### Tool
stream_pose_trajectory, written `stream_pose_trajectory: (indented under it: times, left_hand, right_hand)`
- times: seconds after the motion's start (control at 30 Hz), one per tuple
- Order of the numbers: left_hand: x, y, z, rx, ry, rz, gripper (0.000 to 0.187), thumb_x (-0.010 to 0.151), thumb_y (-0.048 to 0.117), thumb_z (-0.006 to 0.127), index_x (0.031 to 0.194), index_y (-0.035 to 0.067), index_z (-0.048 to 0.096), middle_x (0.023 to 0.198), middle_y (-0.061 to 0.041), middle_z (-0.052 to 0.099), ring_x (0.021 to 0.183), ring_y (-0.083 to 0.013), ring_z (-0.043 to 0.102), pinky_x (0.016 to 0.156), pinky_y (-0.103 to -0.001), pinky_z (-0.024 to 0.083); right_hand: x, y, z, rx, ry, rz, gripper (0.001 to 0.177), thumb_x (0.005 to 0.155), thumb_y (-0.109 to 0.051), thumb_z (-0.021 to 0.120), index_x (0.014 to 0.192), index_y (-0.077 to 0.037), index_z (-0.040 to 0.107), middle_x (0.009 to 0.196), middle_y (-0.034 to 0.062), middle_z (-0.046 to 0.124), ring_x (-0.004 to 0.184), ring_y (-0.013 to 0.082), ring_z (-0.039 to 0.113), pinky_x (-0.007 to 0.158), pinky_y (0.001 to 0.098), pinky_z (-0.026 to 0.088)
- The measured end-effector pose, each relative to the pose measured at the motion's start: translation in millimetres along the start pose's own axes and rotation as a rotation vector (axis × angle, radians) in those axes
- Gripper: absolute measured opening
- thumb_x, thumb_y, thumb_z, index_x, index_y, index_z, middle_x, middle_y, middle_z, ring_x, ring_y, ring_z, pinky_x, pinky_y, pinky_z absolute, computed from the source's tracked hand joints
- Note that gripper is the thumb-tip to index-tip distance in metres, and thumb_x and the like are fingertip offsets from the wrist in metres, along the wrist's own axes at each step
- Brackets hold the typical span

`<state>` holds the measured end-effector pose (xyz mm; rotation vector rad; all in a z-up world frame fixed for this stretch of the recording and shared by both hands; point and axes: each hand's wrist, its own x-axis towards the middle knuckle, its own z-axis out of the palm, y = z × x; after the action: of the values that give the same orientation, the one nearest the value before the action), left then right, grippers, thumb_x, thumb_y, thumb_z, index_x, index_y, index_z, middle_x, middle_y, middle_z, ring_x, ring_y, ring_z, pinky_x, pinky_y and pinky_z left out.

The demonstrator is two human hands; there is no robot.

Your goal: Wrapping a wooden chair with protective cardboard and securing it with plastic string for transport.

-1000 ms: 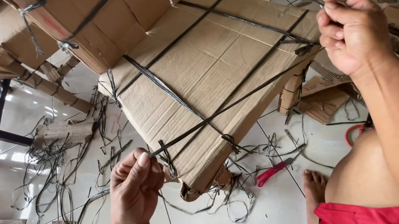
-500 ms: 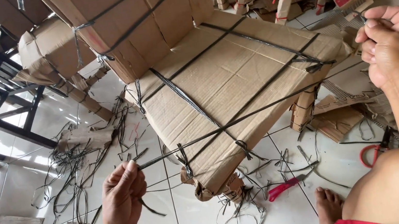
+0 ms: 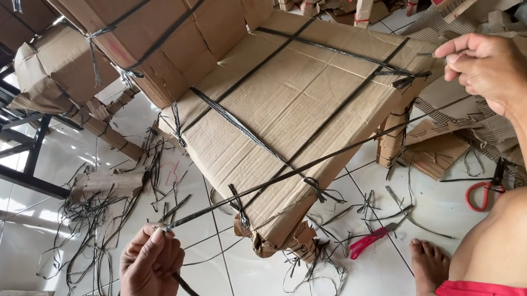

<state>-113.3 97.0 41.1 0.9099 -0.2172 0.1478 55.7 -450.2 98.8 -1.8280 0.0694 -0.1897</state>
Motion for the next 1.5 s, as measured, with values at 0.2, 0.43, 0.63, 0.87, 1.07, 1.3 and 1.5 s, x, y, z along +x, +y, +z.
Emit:
stream_pose_trajectory:
  times: [0.2, 0.43, 0.63, 0.87, 1.07, 1.3, 1.5]
  left_hand:
    - [-7, 1, 30, 0.246, 0.095, 0.051, 0.014, 0.098, 0.004, 0.063, 0.099, -0.007, 0.072, 0.055, 0.004, 0.043, 0.046, -0.0037, 0.029, 0.042, -0.019, 0.022]
    - [-5, -34, 101, 0.692, -0.106, -0.023, 0.014, 0.093, 0.010, 0.068, 0.092, -0.001, 0.077, 0.071, -0.009, 0.073, 0.052, -0.0095, 0.054, 0.044, -0.022, 0.041]
    - [8, -50, 116, 0.605, -0.189, -0.143, 0.018, 0.095, 0.014, 0.069, 0.088, -0.002, 0.076, 0.061, -0.001, 0.060, 0.049, -0.0077, 0.043, 0.044, -0.024, 0.032]
    - [13, -28, 80, 0.669, -0.011, -0.043, 0.017, 0.092, 0.014, 0.073, 0.086, -0.002, 0.075, 0.070, -0.006, 0.068, 0.060, -0.0104, 0.053, 0.057, -0.024, 0.043]
    - [17, -33, 58, 0.771, 0.087, 0.019, 0.015, 0.092, 0.002, 0.073, 0.078, 0.000, 0.067, 0.065, 0.002, 0.052, 0.057, -0.0070, 0.036, 0.052, -0.022, 0.031]
    - [18, -22, 45, 1.005, 0.240, 0.006, 0.020, 0.091, 0.017, 0.077, 0.081, 0.000, 0.073, 0.059, 0.003, 0.046, 0.054, -0.0090, 0.033, 0.049, -0.024, 0.027]
    - [18, -17, 22, 1.014, 0.361, -0.070, 0.021, 0.092, 0.022, 0.076, 0.086, 0.002, 0.077, 0.055, 0.002, 0.048, 0.049, -0.0073, 0.030, 0.044, -0.025, 0.021]
  right_hand:
    - [-12, -6, 14, -0.978, 0.104, 0.042, 0.056, 0.105, -0.026, 0.061, 0.154, -0.005, 0.046, 0.142, 0.0273, 0.056, 0.123, 0.0465, 0.056, 0.099, 0.0645, 0.046]
    - [-107, -63, 113, -0.176, -0.507, -0.722, 0.067, 0.097, -0.041, 0.052, 0.145, 0.004, 0.041, 0.158, 0.0322, 0.030, 0.144, 0.0442, 0.035, 0.113, 0.0574, 0.035]
    - [-135, -70, 135, -0.073, -1.118, -0.249, 0.047, 0.096, -0.039, 0.058, 0.124, -0.002, 0.055, 0.079, 0.0017, 0.060, 0.068, 0.0169, 0.054, 0.069, 0.0367, 0.041]
    - [-93, -51, 111, -0.237, -0.573, -0.438, 0.019, 0.098, -0.018, 0.060, 0.085, -0.012, 0.072, 0.068, -0.0012, 0.076, 0.042, 0.0065, 0.047, 0.040, 0.0233, 0.042]
    - [-73, -50, 92, -0.408, -0.289, -0.618, 0.016, 0.099, -0.011, 0.065, 0.083, -0.007, 0.067, 0.054, 0.0005, 0.062, 0.037, 0.0100, 0.043, 0.035, 0.0282, 0.032]
    - [-57, -38, 69, -0.482, -0.174, -0.633, 0.013, 0.103, -0.008, 0.067, 0.091, -0.003, 0.068, 0.054, 0.0022, 0.058, 0.038, 0.0107, 0.039, 0.035, 0.0283, 0.027]
    - [-54, -38, 59, -0.508, -0.120, -0.552, 0.010, 0.102, -0.008, 0.069, 0.096, 0.000, 0.072, 0.059, 0.0036, 0.059, 0.046, 0.0141, 0.041, 0.044, 0.0320, 0.031]
